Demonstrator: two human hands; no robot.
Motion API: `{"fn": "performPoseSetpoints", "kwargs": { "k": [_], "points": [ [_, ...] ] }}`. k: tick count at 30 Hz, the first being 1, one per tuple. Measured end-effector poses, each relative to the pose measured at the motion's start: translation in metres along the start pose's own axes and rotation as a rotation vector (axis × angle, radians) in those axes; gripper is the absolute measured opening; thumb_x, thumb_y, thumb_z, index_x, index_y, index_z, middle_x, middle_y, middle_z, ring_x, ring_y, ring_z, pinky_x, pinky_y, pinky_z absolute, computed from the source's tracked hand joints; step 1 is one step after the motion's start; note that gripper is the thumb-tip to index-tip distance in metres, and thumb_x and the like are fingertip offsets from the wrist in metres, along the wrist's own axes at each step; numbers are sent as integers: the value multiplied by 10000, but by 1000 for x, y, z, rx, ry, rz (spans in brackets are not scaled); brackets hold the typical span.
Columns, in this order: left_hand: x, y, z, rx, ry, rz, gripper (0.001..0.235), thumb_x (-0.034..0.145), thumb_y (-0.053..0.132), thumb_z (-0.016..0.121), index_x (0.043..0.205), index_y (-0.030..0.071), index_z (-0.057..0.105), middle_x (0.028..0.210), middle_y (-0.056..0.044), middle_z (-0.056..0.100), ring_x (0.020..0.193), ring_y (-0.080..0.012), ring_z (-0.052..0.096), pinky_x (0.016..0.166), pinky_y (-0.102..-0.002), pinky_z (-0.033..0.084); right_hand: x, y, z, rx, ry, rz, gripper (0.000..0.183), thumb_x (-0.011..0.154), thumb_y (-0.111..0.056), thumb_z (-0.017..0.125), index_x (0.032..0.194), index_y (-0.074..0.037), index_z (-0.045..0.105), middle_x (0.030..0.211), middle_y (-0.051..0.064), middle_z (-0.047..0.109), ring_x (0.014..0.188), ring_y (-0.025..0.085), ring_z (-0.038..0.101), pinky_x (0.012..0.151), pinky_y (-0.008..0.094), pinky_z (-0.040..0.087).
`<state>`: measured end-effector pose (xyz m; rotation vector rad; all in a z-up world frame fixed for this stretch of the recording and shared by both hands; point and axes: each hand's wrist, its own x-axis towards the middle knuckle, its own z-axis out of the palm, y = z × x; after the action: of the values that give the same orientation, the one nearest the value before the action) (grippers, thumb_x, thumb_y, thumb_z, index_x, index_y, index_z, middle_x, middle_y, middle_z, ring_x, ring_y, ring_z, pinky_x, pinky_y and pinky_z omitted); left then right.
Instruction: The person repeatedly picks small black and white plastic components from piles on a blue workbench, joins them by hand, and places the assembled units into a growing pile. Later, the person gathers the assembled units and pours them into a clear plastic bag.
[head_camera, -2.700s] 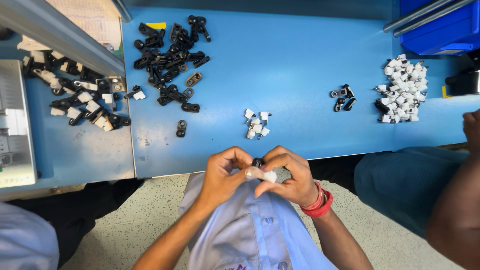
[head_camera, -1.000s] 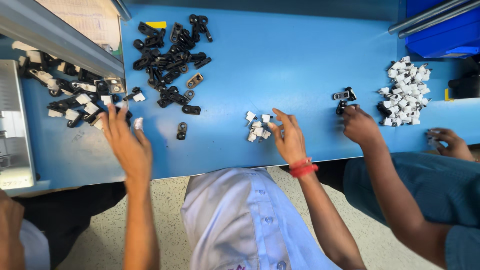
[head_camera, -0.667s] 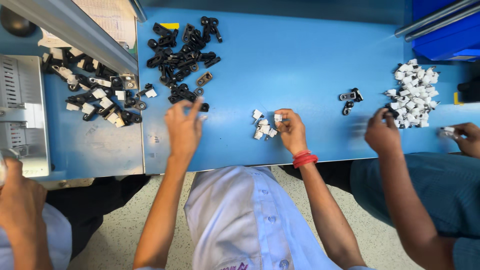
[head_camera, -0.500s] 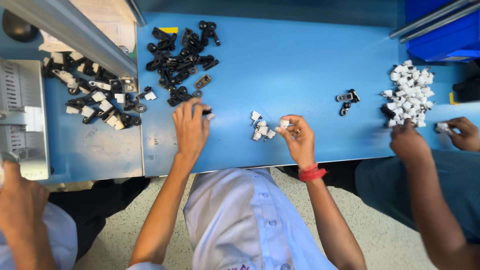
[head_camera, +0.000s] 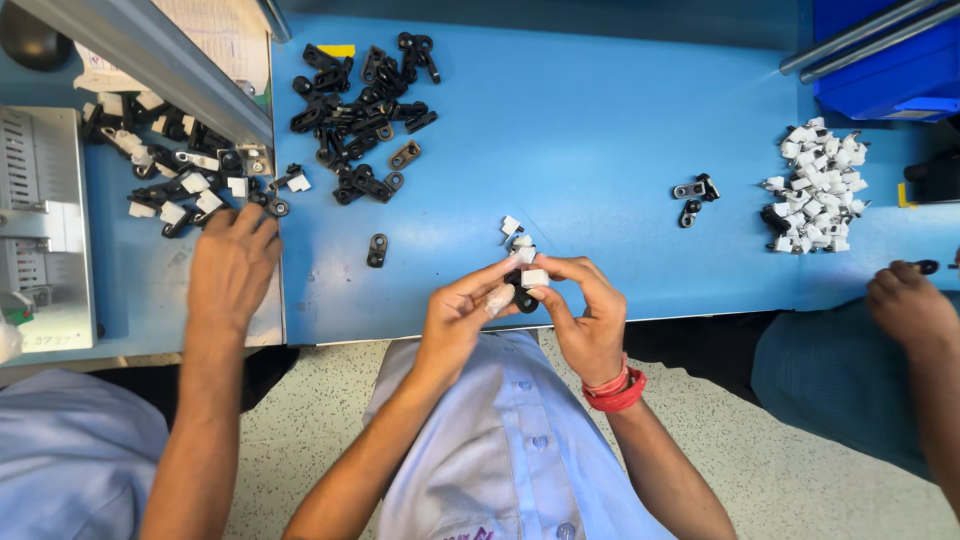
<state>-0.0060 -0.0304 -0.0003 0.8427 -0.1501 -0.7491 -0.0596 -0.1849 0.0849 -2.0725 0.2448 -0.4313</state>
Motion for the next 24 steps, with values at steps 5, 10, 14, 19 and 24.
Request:
{"fn": "performPoseSetpoints", "kwargs": {
  "k": [5, 10, 14, 19, 24],
  "points": [
    [-2, -24, -25, -399, -75, -312, 303, 1053, 64, 619, 1342, -18, 580, 1120, -167, 721, 934, -199, 734, 804, -340, 631, 8, 1, -21, 200, -269, -12, 256, 886, 49, 733, 1134, -13, 749, 1077, 112, 735, 1027, 225, 695, 930, 332, 533],
    [-15, -44, -24, -619, -216, -487, 360, 1041, 344, 587, 1154, 2, 587, 903, -155, 753, 756, -230, 773, 664, -321, 647, 16, -2, -34, 256, -433, -212, 295, 856, 65, 742, 1116, -72, 758, 1058, 71, 748, 1077, 224, 720, 1143, 457, 440],
    [-3, -32, -25, -550, -258, -464, 205, 1059, 243, 658, 1084, 88, 526, 941, -162, 745, 816, -243, 765, 709, -330, 640, 25, -6, -35, 197, -483, -238, 316, 855, 86, 727, 1131, -63, 762, 995, 45, 752, 969, 170, 716, 1178, 482, 402],
    [2, -3, -34, -227, -198, -267, 230, 945, 97, 713, 1106, 39, 560, 1017, -178, 757, 912, -251, 762, 799, -351, 642, 23, -12, -27, 37, -428, -166, 341, 835, 63, 755, 1155, -53, 773, 871, 36, 708, 842, 162, 652, 1012, 366, 462],
    [-1, 21, -26, 720, 42, 373, 186, 875, -48, 740, 1042, -18, 664, 1093, -188, 775, 1006, -252, 764, 876, -347, 638, 17, -19, 1, 87, -219, 76, 338, 874, 45, 723, 1203, -31, 746, 951, 68, 706, 881, 159, 664, 823, 257, 529]
  ]
}}
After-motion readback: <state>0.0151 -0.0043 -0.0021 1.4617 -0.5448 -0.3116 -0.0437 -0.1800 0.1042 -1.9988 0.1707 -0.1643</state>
